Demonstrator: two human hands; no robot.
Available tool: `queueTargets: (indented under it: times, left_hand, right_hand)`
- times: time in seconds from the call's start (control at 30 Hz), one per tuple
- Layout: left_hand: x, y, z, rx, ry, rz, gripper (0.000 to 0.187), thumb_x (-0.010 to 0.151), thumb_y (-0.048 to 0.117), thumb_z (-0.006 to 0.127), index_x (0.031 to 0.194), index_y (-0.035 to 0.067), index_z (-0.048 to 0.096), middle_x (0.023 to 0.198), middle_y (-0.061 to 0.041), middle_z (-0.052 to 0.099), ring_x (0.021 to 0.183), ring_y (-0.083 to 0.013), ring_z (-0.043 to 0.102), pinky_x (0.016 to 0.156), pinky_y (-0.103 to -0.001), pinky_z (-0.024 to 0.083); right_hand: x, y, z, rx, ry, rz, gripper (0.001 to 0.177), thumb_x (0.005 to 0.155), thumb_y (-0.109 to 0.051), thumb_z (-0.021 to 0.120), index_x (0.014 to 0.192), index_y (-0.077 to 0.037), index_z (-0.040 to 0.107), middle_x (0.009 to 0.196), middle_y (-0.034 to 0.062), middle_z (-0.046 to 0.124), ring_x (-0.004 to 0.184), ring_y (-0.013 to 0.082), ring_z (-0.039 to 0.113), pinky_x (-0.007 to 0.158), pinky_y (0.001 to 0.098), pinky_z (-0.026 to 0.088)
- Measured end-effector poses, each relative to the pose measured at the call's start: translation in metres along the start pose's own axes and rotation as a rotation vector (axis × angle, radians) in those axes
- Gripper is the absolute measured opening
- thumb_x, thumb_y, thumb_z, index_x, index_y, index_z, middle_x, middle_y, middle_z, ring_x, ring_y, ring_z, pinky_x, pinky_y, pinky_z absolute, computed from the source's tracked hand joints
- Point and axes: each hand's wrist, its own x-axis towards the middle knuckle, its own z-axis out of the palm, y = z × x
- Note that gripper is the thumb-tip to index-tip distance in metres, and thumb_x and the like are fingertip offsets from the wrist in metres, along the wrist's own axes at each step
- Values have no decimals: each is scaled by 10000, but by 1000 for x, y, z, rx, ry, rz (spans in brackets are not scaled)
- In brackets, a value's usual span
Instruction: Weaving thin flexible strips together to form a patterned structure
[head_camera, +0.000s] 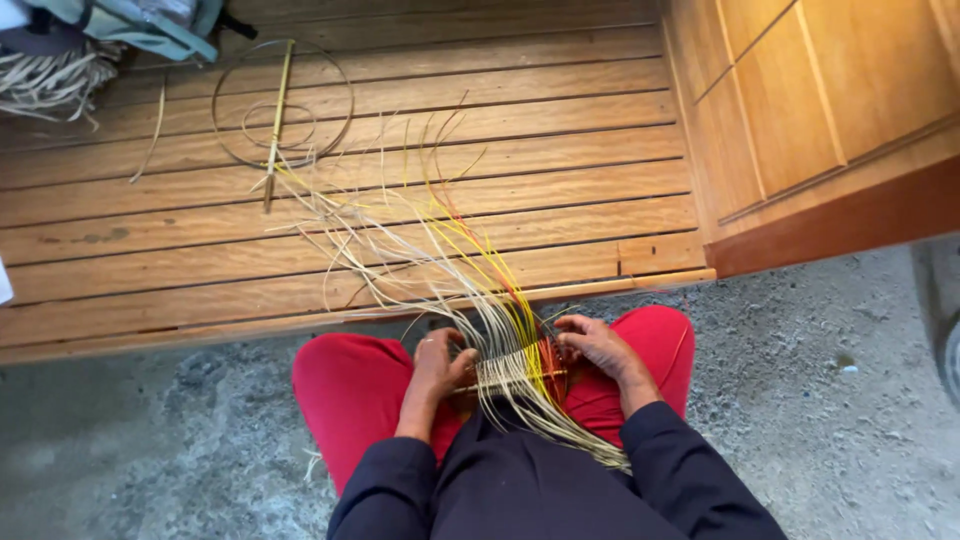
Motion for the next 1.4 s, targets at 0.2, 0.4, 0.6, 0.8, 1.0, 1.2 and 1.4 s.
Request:
queueTargets:
  times: [0.2,0.4,0.6,0.8,1.0,1.2,1.4]
  left_hand:
    - [-33,95,-31,-214,674,445,189,908,268,791,905,190,619,791,-2,632,776,-258,678,750,-346,543]
    - [-4,124,48,-481,163,667,393,914,-29,666,1288,79,608,1036,-109,644,944,-314,689,817,-349,589]
    - [-14,127,61,-352,64,717,606,936,-20,562,1493,10,326,1401,-264,384,1339,-506,428,1111,-527,456]
    - [-22,90,103,-77,-99,913,290,989,256,540,1246,220,670,1398,-49,628,1395,-311,530,1194,-495,324]
    - [-33,97,83,-199,-300,828,338,968,172,504,1264,147,665,1373,-123,654,1349,-385,557,1153,-541,384]
    - [-28,98,85,-291,-357,657,306,954,163,568,1227,191,703,1283,-61,718,1330,-333,589,1178,-537,369]
    - [-24,113,65,-440,-322,520,330,901,82,613,1157,207,778,1135,-32,787,1189,-262,694,1106,-448,479]
  right_hand:
    - [24,25,-2,-323,-136,-249,424,729,-58,785,1136,-175,789,967,75,748,944,225,696,856,374,575]
    - [17,-1,4,-428,-87,-311,215,856,-113,776,1061,-170,810,933,89,783,922,230,722,848,383,578]
    - [32,2,9,-289,-46,-283,121,987,-236,660,1042,-188,757,921,99,759,885,181,669,825,385,565]
    - [89,-68,-52,139,308,-97,137,900,-176,644,773,-128,623,530,77,621,407,180,627,332,237,460]
    - [54,-195,-184,814,497,-617,154,1096,-262,509,947,-230,532,842,20,724,860,182,803,657,283,657]
    - [45,-71,-92,82,92,-152,114,943,-57,531,978,-108,626,741,110,737,642,210,737,489,320,568]
    - [58,11,15,-351,36,-100,414,756,-453,833,1109,-238,811,913,54,805,940,250,764,809,378,614]
